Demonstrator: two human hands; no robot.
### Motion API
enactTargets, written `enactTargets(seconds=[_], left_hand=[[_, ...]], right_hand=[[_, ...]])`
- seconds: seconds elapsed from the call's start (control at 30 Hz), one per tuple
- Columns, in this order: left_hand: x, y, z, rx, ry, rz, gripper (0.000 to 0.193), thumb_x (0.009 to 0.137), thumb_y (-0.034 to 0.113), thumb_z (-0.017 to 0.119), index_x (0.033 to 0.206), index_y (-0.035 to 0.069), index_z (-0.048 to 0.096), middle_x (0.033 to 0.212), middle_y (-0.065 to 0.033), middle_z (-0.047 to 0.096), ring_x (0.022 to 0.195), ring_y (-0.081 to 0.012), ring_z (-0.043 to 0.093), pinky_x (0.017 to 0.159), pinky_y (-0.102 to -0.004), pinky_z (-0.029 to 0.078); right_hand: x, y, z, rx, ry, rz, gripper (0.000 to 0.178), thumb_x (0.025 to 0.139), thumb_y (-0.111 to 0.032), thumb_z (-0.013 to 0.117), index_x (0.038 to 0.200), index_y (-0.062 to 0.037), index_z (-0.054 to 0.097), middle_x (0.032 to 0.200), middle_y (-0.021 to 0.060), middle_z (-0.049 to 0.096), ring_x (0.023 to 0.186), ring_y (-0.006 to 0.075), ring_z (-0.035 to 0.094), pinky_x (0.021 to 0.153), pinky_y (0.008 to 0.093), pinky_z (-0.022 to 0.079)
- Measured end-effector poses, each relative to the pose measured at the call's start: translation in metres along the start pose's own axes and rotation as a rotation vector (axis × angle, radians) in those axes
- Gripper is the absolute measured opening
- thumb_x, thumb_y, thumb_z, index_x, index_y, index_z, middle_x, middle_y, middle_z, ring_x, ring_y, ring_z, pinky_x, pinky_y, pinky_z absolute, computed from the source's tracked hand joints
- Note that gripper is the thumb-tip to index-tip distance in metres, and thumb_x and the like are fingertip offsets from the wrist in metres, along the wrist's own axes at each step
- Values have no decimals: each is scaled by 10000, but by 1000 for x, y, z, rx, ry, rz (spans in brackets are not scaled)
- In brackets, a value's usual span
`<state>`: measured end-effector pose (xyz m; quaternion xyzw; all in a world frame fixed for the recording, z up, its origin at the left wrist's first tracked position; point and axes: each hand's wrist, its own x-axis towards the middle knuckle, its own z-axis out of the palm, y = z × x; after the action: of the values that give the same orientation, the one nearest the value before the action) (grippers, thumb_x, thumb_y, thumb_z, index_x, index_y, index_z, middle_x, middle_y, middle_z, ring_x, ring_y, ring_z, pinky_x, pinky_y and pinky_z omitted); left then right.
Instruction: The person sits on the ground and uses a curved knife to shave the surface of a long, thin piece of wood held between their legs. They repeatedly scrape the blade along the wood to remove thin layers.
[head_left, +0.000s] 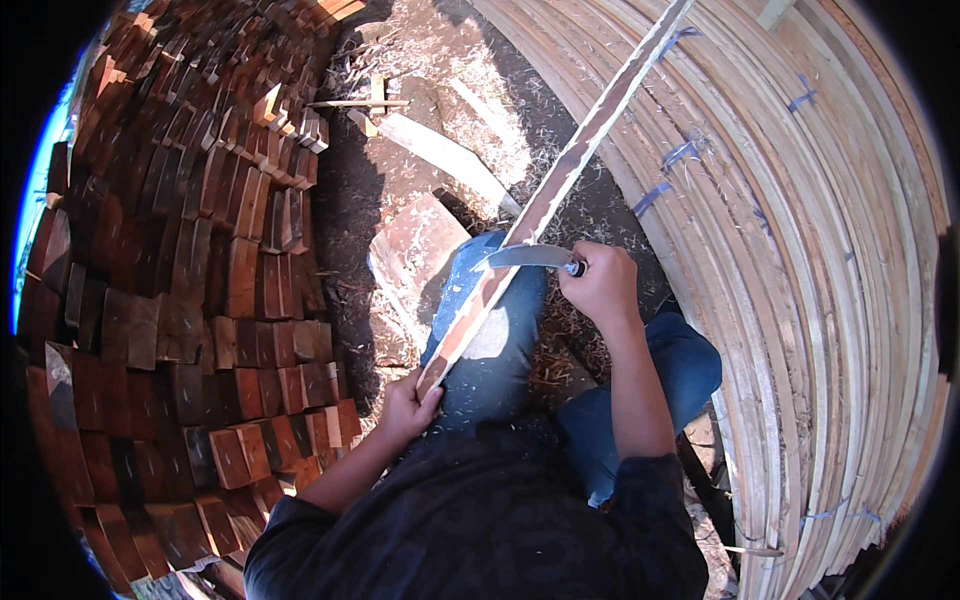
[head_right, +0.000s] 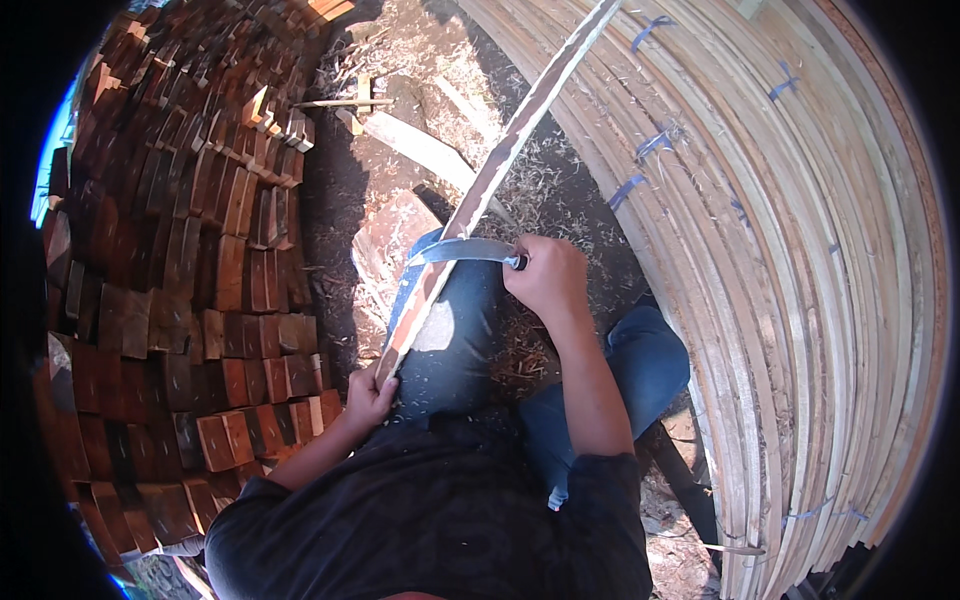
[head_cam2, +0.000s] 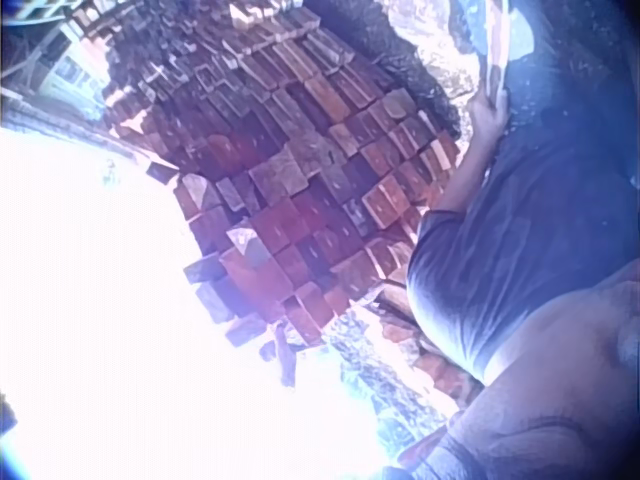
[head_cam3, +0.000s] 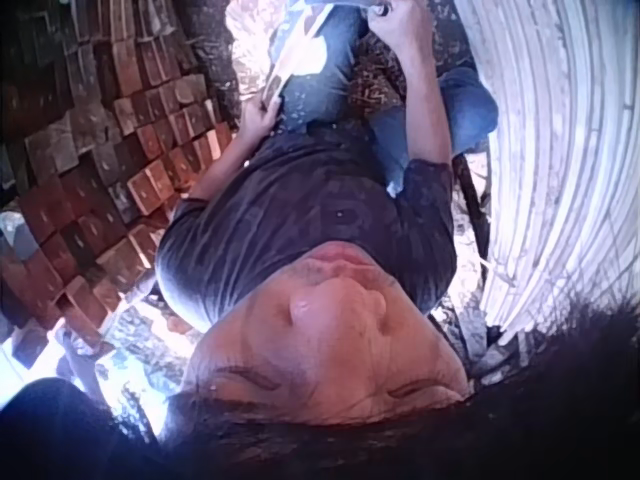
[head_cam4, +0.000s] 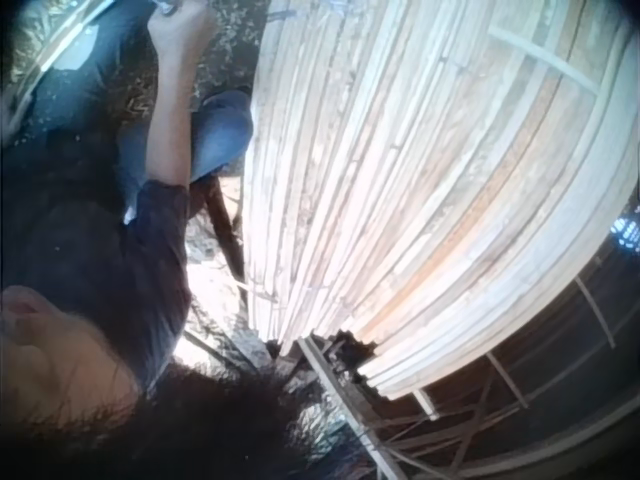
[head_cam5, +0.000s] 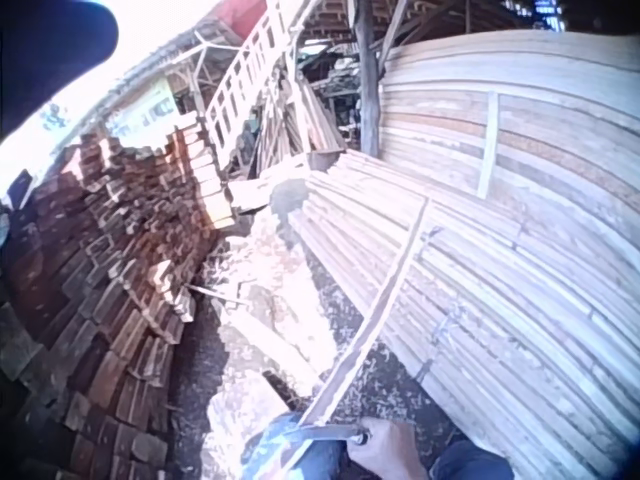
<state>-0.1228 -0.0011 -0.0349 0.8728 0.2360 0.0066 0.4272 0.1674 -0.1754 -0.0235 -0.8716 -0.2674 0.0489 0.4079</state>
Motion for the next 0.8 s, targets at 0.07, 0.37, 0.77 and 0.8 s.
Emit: enactTargets(seconds=[0.07, 0.37, 0.77, 0.8], left_hand=[[1, 0, 0, 5, -7, -11, 283, 810, 217, 622, 948, -29, 606, 612, -188, 592, 573, -333, 630, 553, -390, 484], [1, -2, -2, 25, -29, -23, 298, 821, 287, 629, 864, -5, 587, 652, -218, 579, 624, -404, 597, 593, -437, 471], [8, 1, -14, 0, -111, 1, 335, 824, 327, 623, 861, -4, 586, 663, -224, 587, 637, -407, 602, 600, -458, 474], [8, 4, -15, 5, -121, -4, 336, 823, 326, 624, 862, -5, 585, 665, -224, 588, 638, -407, 602, 598, -456, 475]], right_hand=[[1, -2, 2, 21, 41, 48, 108, 654, -157, 680, 678, -55, 654, 571, 147, 584, 574, 340, 609, 542, 405, 477], [-7, 8, 21, -12, 315, -92, 122, 702, -84, 681, 642, -23, 594, 533, 107, 546, 461, 267, 544, 457, 330, 401], [-23, 24, -22, 205, 250, -10, 67, 774, -29, 634, 727, 19, 636, 540, 27, 542, 551, 34, 493, 499, 245, 385], [-27, 19, -11, 178, 165, -22, 50, 734, -25, 645, 717, 19, 628, 524, 80, 526, 527, 67, 539, 489, 270, 403]])
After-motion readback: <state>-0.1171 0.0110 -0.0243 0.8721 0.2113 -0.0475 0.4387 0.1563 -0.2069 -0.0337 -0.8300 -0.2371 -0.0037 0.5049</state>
